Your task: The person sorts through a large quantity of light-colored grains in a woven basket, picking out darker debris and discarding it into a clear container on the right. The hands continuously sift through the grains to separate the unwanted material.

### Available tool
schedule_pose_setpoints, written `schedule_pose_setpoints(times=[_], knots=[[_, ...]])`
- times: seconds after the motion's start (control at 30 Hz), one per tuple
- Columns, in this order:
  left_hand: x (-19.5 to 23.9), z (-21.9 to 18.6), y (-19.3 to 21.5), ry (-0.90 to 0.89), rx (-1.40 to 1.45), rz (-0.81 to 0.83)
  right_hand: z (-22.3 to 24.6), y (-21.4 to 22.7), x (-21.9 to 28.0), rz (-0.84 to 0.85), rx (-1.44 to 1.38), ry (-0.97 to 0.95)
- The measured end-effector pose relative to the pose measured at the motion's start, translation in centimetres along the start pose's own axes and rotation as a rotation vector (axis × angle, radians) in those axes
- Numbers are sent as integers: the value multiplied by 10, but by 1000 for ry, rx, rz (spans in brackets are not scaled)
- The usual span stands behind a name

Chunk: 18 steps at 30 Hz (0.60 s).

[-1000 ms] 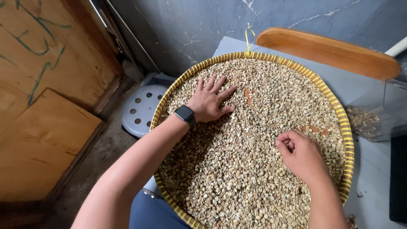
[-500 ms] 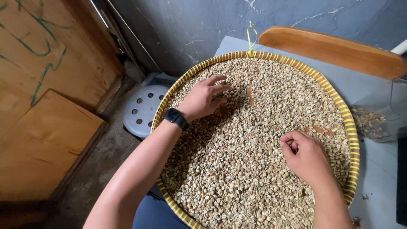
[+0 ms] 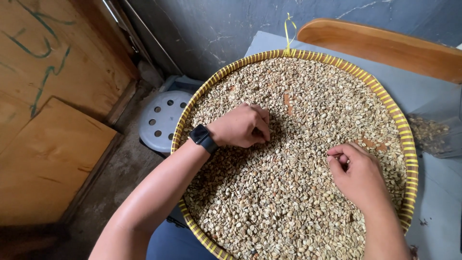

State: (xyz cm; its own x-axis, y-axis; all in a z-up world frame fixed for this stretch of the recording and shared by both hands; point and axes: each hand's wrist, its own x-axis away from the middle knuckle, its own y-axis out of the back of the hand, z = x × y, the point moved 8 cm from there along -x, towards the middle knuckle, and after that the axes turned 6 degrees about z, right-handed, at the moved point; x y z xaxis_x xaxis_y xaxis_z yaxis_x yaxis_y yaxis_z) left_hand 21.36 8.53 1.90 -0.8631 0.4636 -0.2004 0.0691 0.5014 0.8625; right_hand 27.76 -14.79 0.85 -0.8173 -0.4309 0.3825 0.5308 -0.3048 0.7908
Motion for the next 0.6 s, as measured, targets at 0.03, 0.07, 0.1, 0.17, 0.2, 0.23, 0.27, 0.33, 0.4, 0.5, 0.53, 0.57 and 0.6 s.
schedule_pose_setpoints(times=[0.03,0.07,0.1,0.17,0.2,0.23,0.27,0.33,0.4,0.5,0.53,0.57,0.6], knots=[[-1,-1,-1,-3,1,2,-2,0,0,-1,-2,-3],[-1,0,-2,13,-13,17,-2,0,-1,-5,2,-2],[-1,1,-4,29,-27,33,-3,0,-2,-9,6,-1],[-2,-9,2,-9,10,8,-2,2,-3,-20,7,4],[-3,-16,3,-46,51,-12,-3,2,-2,-28,6,4],[-3,-20,0,-47,57,-10,-5,1,-2,-25,7,-1],[-5,-25,-4,-68,98,18,-4,1,-3,-28,9,8],[-7,-31,-9,-92,141,49,-4,1,-4,-31,10,13],[-9,-35,-18,-95,124,122,-4,0,-4,-17,9,1],[-8,-32,-22,-56,75,144,-4,2,-3,-26,7,18],[-9,-32,-23,-58,76,146,-6,1,-5,-27,6,16],[-10,-32,-24,-53,61,154,-6,0,-6,-30,4,38],[-10,-32,-25,-48,45,161,-6,-1,-8,-33,3,62]])
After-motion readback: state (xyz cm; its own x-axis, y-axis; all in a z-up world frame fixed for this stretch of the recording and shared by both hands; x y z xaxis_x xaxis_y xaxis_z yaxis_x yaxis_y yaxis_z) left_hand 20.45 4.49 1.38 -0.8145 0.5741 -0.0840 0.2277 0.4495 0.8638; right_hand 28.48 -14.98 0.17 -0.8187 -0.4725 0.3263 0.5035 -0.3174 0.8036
